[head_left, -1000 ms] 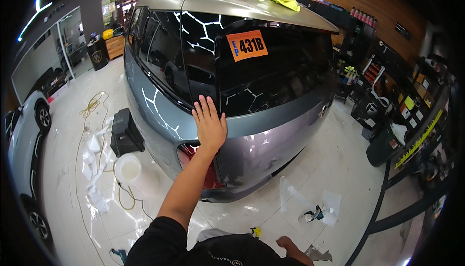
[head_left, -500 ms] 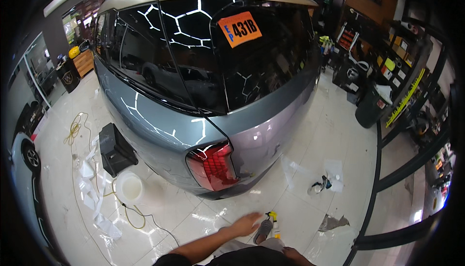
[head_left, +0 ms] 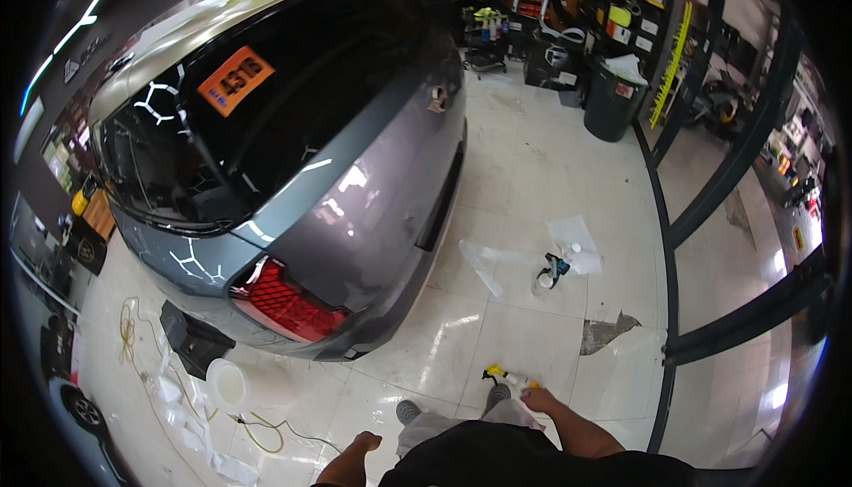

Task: The person applies a protective film to the rear bumper of a car. They use a squeegee to smooth the film, a knife to trim the edges, and a heat gun to conform the material to the curves. The person also wipes the surface with a cloth and uses a spray bottle.

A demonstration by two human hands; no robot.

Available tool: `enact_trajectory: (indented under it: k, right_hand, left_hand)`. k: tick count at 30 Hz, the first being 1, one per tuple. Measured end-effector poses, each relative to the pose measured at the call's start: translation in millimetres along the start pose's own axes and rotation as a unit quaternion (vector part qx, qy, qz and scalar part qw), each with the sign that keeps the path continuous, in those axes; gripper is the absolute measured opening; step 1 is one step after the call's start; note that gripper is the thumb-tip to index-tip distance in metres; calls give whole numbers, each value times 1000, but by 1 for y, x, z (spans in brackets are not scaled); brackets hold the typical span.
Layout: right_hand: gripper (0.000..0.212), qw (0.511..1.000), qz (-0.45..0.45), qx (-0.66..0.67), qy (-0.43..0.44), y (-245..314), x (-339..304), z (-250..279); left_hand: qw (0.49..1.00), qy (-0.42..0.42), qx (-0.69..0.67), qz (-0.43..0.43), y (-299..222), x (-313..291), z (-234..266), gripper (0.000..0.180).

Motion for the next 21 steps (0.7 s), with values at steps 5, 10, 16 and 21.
enact_trajectory:
  k: [5,10,16,21]
  right_hand:
    - [37,985,30,88,-143,-36,-4,61]
    - [31,995,-40,-3,-88,-174,-10,51]
    - [26,917,-31,330,-224,-194,-32,90]
    - [25,989,-52,-141,-7,-229,-23,59]
  left_hand:
    - [966,-8,168,-197,-137,19,6,53]
    - [925,-78,220,-300,-283,-20,82,45]
    - [952,-139,75,-261,-280,-15,108,43]
    - [986,-60,103,-120,-262,-10,114,51]
Point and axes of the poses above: each hand's wrist, its own x-axis towards the middle knuckle, its own z-axis out of the back of the hand, y = z × x, the point moved 2 cm from there along x, towards the middle knuckle, and after that the axes turned 4 degrees about x, right-handed, at the moved point
